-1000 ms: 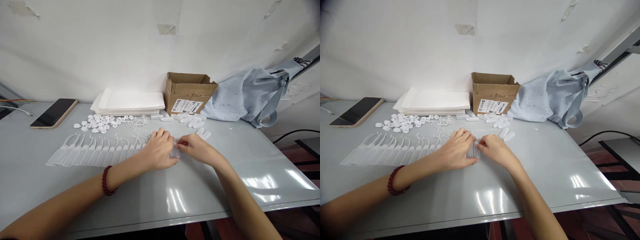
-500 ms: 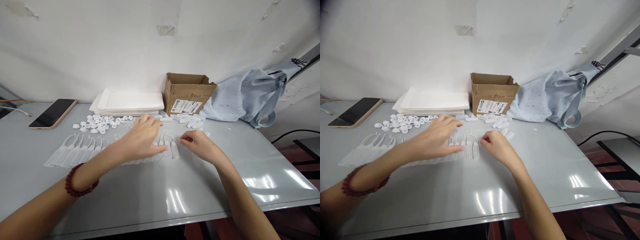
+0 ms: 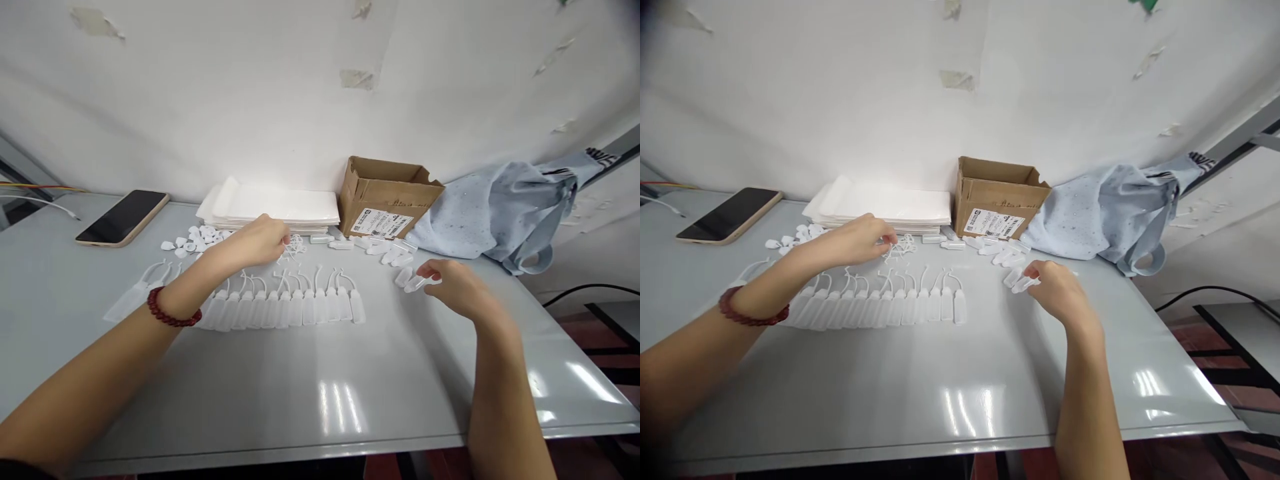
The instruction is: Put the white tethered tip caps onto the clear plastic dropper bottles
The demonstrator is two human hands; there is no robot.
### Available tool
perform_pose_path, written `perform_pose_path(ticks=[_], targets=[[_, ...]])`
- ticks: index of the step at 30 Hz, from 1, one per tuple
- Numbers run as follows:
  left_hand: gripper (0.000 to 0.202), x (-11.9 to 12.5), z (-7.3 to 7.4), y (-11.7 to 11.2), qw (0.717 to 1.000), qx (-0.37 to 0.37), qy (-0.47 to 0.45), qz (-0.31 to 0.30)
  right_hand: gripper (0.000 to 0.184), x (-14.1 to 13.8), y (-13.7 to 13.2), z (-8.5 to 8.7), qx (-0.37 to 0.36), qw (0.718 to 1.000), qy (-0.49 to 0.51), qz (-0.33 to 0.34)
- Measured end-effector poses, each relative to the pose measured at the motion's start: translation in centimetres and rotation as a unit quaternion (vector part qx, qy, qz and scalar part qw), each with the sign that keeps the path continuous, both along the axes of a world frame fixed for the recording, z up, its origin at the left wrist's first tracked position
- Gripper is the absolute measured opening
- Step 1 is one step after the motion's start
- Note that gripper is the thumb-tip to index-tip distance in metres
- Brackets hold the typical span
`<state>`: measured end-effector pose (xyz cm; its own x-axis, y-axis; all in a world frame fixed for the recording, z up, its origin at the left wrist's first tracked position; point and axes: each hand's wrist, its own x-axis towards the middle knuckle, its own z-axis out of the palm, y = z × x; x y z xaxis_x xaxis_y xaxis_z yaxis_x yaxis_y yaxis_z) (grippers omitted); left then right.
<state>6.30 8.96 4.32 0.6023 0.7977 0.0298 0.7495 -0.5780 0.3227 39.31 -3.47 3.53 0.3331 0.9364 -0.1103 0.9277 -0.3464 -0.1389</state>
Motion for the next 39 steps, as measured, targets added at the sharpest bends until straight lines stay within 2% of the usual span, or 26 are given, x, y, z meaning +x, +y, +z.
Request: perform_pose_path(ticks=[3, 6, 11, 17, 21, 25, 28, 30, 33, 37, 39], targets=[[0.018, 0.6, -0.1, -0.2, 0.999, -0.005, 0.033, -0.022, 0.033, 0.2, 0.1, -0.3, -0.013, 1.000, -0.013, 0.002], [0.012, 1.1, -0.3, -0.4, 0.999, 0.010, 0.039, -0.032, 0.034, 0.0, 0.3, -0.6, -0.017, 1.000, -0.024, 0.002], [0.036, 1.6, -1.3, -0.8, 0.998, 0.043, 0.020, -0.034, 0.034, -0.3, 0.7, -1.0, -0.011, 0.999, -0.043, 0.002], [0.029, 2.1, -2.0, -0.8, 0.997, 0.069, -0.009, -0.044, 0.024, -0.2, 0.8, -1.3, 0.012, 0.999, -0.037, 0.016], [0.025, 1.9, -1.3, -0.3, 0.996, 0.071, -0.058, -0.017, 0.020, -0.4, 0.5, -0.8, 0.030, 0.999, -0.006, 0.038], [0.021, 1.2, 0.3, 0.4, 0.987, 0.045, -0.153, 0.033, 0.019, -1.9, 0.4, 0.0, 0.091, 0.990, 0.086, 0.059], [0.015, 0.4, 1.6, 0.7, 0.951, -0.003, -0.295, 0.089, 0.024, -3.6, 0.4, 0.1, 0.140, 0.980, 0.130, 0.054], [0.014, 0.1, 2.0, 0.7, 0.933, -0.004, -0.340, 0.116, 0.025, -4.7, 0.5, 0.0, 0.171, 0.971, 0.155, 0.058], [0.012, -0.1, 2.0, 0.8, 0.935, 0.028, -0.333, 0.122, 0.025, -5.9, 0.6, -0.5, 0.196, 0.959, 0.192, 0.071], [0.015, 0.0, 1.2, 1.1, 0.927, 0.124, -0.337, 0.109, 0.024, -6.8, 0.6, -0.7, 0.217, 0.949, 0.214, 0.083], [0.016, 0.0, 0.8, 1.2, 0.927, 0.116, -0.340, 0.106, 0.023, -7.1, 0.6, -0.7, 0.226, 0.946, 0.217, 0.083]])
